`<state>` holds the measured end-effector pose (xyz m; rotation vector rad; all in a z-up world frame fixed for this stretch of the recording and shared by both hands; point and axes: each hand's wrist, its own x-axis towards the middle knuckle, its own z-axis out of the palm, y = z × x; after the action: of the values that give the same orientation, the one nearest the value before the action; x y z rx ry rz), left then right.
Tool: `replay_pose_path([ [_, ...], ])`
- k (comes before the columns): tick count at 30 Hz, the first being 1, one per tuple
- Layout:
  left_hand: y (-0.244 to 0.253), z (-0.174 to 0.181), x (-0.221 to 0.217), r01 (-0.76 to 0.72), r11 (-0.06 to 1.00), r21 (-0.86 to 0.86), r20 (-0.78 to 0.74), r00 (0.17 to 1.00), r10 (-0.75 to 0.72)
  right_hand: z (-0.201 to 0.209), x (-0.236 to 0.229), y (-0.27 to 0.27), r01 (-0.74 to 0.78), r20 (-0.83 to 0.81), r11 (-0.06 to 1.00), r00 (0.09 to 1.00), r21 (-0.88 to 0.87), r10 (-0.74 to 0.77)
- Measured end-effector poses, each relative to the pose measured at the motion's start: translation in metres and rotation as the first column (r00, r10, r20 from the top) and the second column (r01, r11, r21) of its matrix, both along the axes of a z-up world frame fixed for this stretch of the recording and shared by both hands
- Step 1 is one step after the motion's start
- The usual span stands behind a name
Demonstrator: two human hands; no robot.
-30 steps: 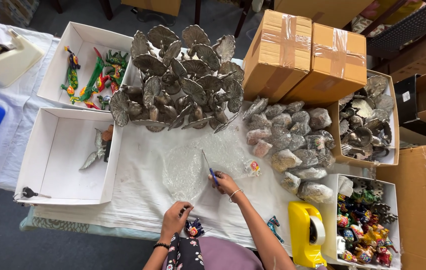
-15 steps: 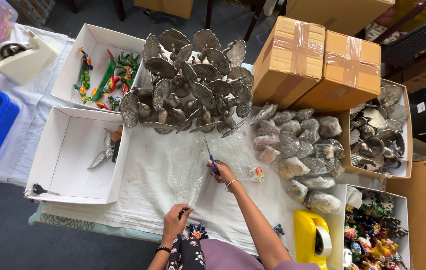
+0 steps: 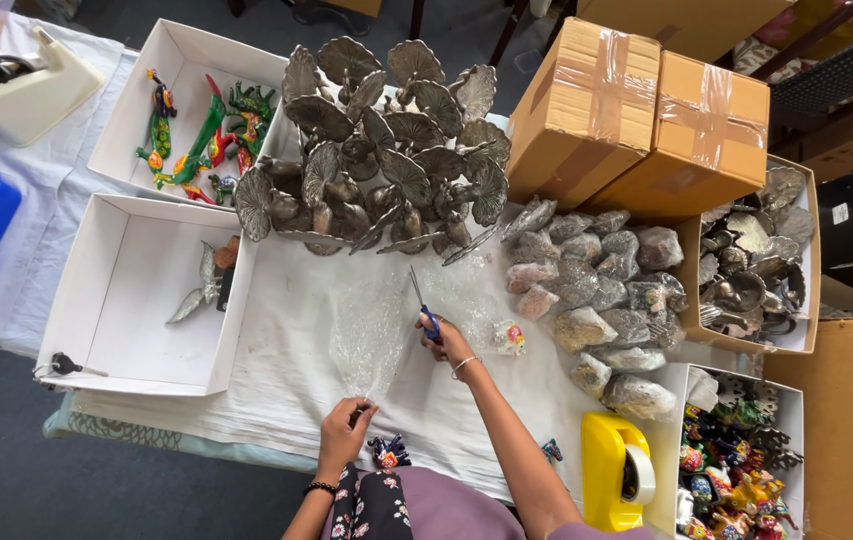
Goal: The person wraps small decorative figurines in bubble wrap and secures them with tape. They use scissors to cut the bubble wrap and a tape dispenser to seal the packages, placing the wrapped items into a box.
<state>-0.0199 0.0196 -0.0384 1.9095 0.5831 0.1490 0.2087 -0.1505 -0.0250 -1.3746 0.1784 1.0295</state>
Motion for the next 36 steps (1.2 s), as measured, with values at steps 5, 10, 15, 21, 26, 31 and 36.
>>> replay_pose_path([
  [5,0.001,0.008,0.0,-0.015,0.999,-0.031,-0.048,0.999,0.013,0.006,0.018,0.02,-0.024,0.076,0.995,0.997,-0.095,0.031],
  [10,0.006,0.006,-0.002,-0.025,0.999,-0.024,0.007,1.0,0.025,-0.011,0.008,0.015,-0.025,0.099,0.982,0.994,-0.186,0.044],
  [15,0.014,0.036,0.02,0.289,0.845,0.451,-0.321,0.935,-0.149,-0.008,-0.062,-0.027,-0.14,0.33,0.927,0.907,-0.348,0.261],
  [21,0.12,-0.044,0.025,-0.017,0.762,0.647,-0.001,1.0,0.023,0.007,-0.161,-0.126,0.313,0.704,0.732,0.639,-0.605,0.309],
  [26,0.229,0.012,0.013,-0.431,0.528,0.732,0.099,0.834,0.543,0.018,-0.186,-0.163,0.36,0.654,0.59,0.632,-0.723,0.417],
  [31,0.285,-0.002,0.029,0.339,0.631,0.698,-0.694,0.537,0.479,0.016,-0.165,-0.172,0.229,0.535,0.533,0.651,-0.814,0.538],
  [36,0.263,0.03,0.045,0.1,0.685,0.721,-0.583,0.622,0.523,0.002,-0.089,-0.169,0.524,0.813,0.628,0.452,-0.575,0.367],
])
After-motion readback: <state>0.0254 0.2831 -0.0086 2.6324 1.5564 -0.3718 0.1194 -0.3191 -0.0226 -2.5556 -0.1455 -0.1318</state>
